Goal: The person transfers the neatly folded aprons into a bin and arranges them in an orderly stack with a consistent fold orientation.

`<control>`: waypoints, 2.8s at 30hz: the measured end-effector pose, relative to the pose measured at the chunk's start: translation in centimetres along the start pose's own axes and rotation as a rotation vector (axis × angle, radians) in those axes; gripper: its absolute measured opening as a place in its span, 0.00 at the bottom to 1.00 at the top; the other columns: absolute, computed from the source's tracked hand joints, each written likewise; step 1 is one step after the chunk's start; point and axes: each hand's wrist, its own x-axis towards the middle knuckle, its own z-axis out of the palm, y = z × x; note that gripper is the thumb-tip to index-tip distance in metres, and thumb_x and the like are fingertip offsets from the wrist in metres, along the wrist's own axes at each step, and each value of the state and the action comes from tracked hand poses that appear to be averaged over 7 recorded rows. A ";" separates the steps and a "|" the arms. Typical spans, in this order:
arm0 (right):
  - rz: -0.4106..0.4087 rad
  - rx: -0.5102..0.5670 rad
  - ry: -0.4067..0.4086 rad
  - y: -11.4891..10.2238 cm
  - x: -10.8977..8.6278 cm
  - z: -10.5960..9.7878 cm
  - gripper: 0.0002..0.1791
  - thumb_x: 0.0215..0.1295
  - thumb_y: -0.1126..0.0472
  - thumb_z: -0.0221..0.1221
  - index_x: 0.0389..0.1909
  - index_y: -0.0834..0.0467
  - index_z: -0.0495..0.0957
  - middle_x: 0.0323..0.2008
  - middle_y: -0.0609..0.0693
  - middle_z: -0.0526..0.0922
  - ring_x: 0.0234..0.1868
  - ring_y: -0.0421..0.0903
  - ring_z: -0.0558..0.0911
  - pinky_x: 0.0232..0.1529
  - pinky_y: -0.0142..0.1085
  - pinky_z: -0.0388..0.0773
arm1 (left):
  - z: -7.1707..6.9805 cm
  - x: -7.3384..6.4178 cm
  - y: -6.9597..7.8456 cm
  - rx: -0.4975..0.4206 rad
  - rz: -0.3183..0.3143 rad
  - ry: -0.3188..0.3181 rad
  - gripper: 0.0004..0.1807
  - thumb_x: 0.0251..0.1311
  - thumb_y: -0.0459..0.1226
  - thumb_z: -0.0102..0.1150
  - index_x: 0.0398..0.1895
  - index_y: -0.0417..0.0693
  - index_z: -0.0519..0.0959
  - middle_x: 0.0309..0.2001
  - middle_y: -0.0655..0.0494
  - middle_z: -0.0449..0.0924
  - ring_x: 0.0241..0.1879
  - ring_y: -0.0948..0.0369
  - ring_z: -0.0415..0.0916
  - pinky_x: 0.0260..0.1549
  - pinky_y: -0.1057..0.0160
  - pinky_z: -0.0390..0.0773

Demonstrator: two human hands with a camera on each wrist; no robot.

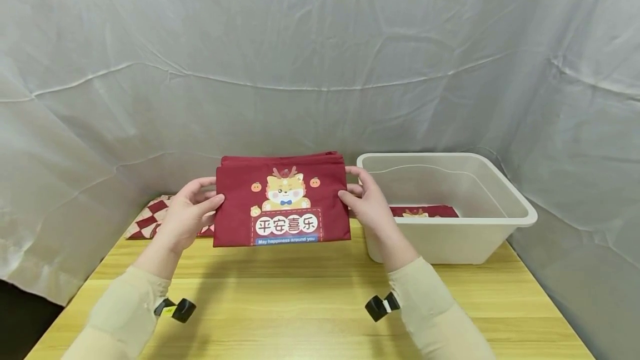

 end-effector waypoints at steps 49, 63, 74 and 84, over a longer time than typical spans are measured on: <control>-0.120 -0.140 0.109 -0.4 0.2 -6.4 0.18 0.73 0.60 0.56 0.60 0.46 0.67 0.35 0.32 0.83 0.34 0.35 0.82 0.31 0.31 0.83 | 6.2 2.5 0.2 -0.188 0.079 -0.174 0.22 0.67 0.24 0.54 0.64 0.36 0.72 0.49 0.37 0.80 0.32 0.57 0.82 0.39 0.55 0.84; -0.024 -0.314 0.126 -1.5 0.8 -11.0 0.18 0.74 0.54 0.54 0.61 0.39 0.65 0.32 0.28 0.79 0.33 0.33 0.81 0.33 0.32 0.82 | 11.1 3.4 0.6 -0.181 0.042 -0.154 0.20 0.65 0.26 0.57 0.61 0.38 0.76 0.45 0.44 0.82 0.36 0.54 0.83 0.40 0.52 0.83; 0.075 -0.362 0.120 -1.4 1.3 -13.6 0.17 0.74 0.51 0.53 0.59 0.35 0.65 0.30 0.31 0.77 0.31 0.35 0.81 0.34 0.34 0.83 | 13.8 4.4 -0.7 -0.193 0.001 -0.147 0.22 0.64 0.24 0.56 0.62 0.34 0.75 0.43 0.43 0.83 0.30 0.58 0.80 0.40 0.53 0.83; 0.110 -0.407 0.168 -1.1 1.8 -14.5 0.09 0.73 0.50 0.54 0.47 0.32 0.67 0.28 0.34 0.77 0.30 0.38 0.82 0.35 0.37 0.83 | 15.8 4.9 -1.0 -0.204 -0.015 -0.103 0.20 0.61 0.22 0.56 0.58 0.32 0.77 0.40 0.44 0.84 0.31 0.55 0.81 0.35 0.55 0.84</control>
